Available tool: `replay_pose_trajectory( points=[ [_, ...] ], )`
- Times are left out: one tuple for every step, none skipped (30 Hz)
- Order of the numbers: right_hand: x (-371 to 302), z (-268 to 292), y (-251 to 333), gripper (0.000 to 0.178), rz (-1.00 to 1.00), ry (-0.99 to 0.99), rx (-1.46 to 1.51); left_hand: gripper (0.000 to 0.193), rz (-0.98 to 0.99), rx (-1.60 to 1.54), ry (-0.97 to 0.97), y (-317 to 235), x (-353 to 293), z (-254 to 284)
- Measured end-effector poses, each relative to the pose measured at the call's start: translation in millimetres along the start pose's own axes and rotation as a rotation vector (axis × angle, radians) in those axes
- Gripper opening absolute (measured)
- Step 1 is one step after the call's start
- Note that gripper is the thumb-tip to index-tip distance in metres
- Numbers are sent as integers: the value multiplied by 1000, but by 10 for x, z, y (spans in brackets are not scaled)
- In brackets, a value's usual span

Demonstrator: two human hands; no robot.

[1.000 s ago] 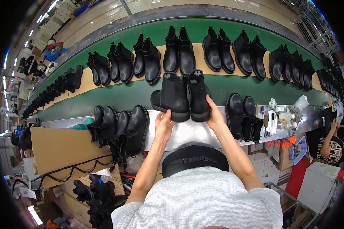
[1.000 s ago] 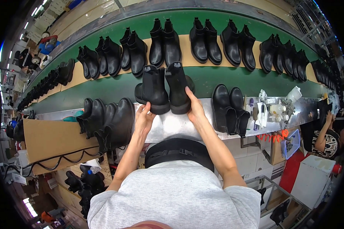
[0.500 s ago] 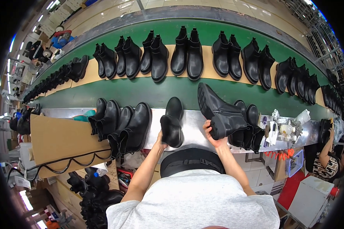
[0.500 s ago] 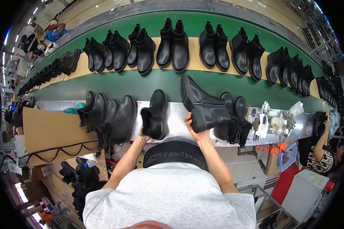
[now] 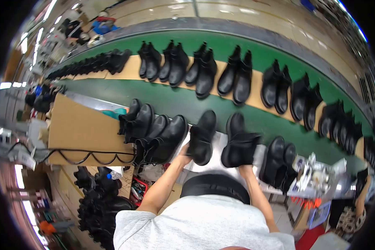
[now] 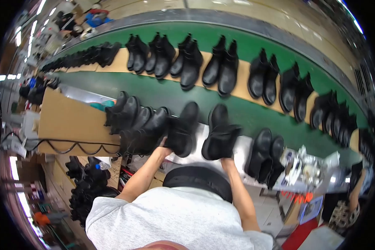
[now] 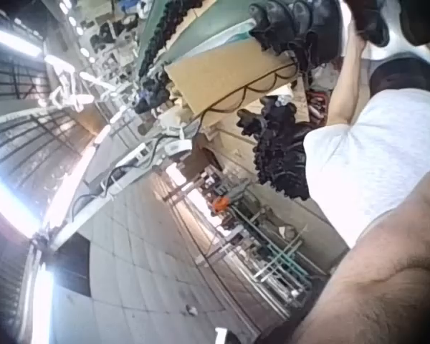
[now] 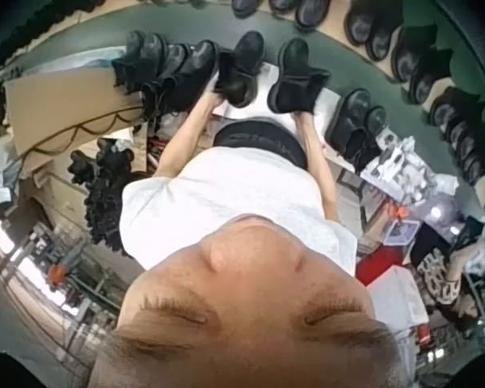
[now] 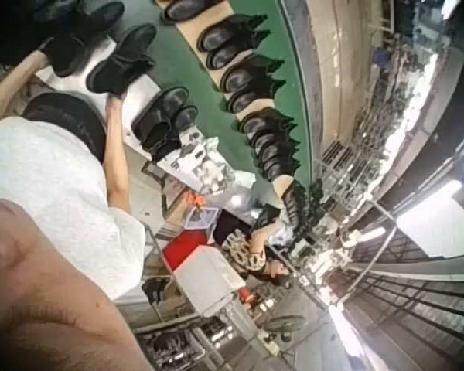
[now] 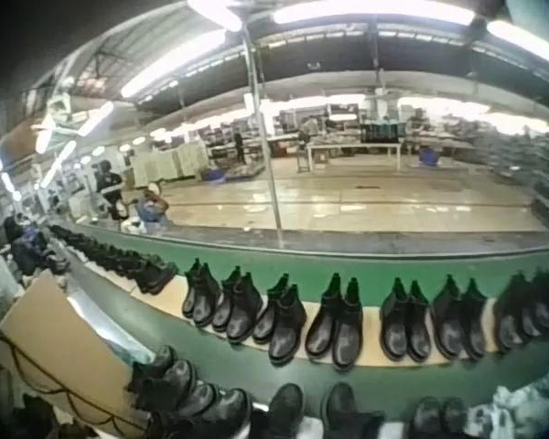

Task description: Inspecting, marking, and cleaning boots on a conveyor line.

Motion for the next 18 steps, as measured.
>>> replay_pose_trajectory(
  points=[
    [67,-42,-56,58,-48,2,-402,56,56,299,-162,-31,7,5],
    [194,-31,-263,60,-63,54,-543,62,125,597,-320,-53,18,-69],
    [277,49,-438,58,37,90,-720,64,101,534,-251,-32,49,-150],
    [274,-107,-402,63,335,136,-795,66,71,476,-192,36,4,-155],
    [334,-76,-540,63,275,185,-787,57,-45,549,-191,113,74,88],
    [388,-123,-605,62,15,205,-765,49,-159,623,-204,133,180,354],
    [421,28,-600,59,27,155,-797,47,-489,989,-350,-155,-156,-121],
    [436,94,-592,56,42,112,-822,45,-838,1347,-505,-492,-755,-809],
    [361,-122,-501,56,49,156,-835,42,-762,1326,-427,-556,-977,-946],
    [165,-364,-338,51,-48,150,-695,40,-685,1297,-353,-532,-1087,-960],
    [49,-508,-228,46,-141,122,-555,41,-662,1335,-333,-436,-1063,-907],
    [56,-503,-195,39,-135,72,-501,44,-583,1438,-352,-376,-977,-888],
    [92,-474,-196,43,-154,116,-587,43,-459,1429,-322,-406,-863,-935],
    [105,-458,-227,46,-178,161,-671,41,-330,1417,-293,-432,-770,-967],
    [130,-469,-231,48,-165,193,-673,41,-338,1410,-309,-465,-719,-975],
    [132,-402,-270,48,-163,203,-683,36,-348,1534,-295,-456,-663,-1028],
    [159,-369,-295,49,-101,211,-703,30,-360,1658,-281,-458,-583,-1064],
    [225,-364,-314,50,-39,219,-721,30,-368,1650,-293,-456,-502,-1031]
  ],
)
Point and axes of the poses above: each hand's wrist, its own x-axis towards the middle knuckle, its own z-axis out of the back of the hand, y = z × x, the point moved 6 cm from there along x, towards the middle knuckle
